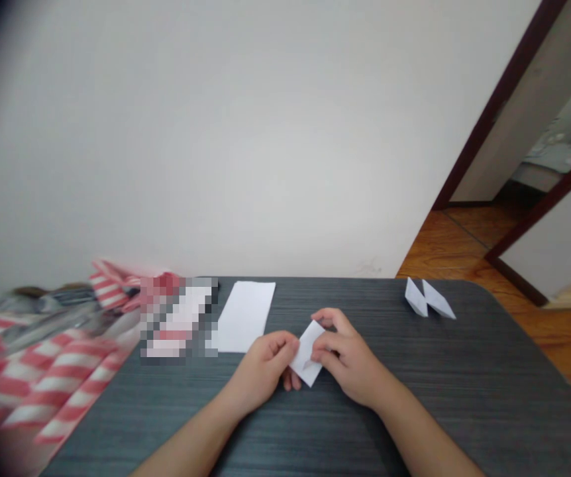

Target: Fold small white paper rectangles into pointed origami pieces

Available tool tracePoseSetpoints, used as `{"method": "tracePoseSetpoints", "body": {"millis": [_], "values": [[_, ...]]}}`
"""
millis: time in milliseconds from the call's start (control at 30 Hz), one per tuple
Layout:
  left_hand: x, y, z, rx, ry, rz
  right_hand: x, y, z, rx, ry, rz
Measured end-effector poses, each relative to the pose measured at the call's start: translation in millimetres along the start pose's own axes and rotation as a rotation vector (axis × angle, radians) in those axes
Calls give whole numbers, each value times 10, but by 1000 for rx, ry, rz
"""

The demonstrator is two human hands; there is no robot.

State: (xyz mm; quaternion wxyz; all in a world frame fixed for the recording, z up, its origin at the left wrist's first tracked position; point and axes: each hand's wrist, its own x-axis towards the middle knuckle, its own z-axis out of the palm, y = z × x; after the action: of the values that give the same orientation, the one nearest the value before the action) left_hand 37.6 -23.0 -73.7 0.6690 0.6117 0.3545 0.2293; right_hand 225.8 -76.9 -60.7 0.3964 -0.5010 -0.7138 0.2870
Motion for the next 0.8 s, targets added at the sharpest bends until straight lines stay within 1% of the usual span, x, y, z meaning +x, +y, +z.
{"method": "tracePoseSetpoints", "body": {"millis": [133,300,467,667,800], "values": [[7,-30,0,28,-22,4,7,19,28,-28,70,20],[10,-27,2,41,-44,12,23,68,63,-76,108,38],[6,-26,0,44,-50,28,42,100,77,-91,100,28],[4,-29,-8,22,-97,40,47,117,82,-100,127,7],[-1,-38,-2,72,-81,22,50,116,83,-109,136,2]]}}
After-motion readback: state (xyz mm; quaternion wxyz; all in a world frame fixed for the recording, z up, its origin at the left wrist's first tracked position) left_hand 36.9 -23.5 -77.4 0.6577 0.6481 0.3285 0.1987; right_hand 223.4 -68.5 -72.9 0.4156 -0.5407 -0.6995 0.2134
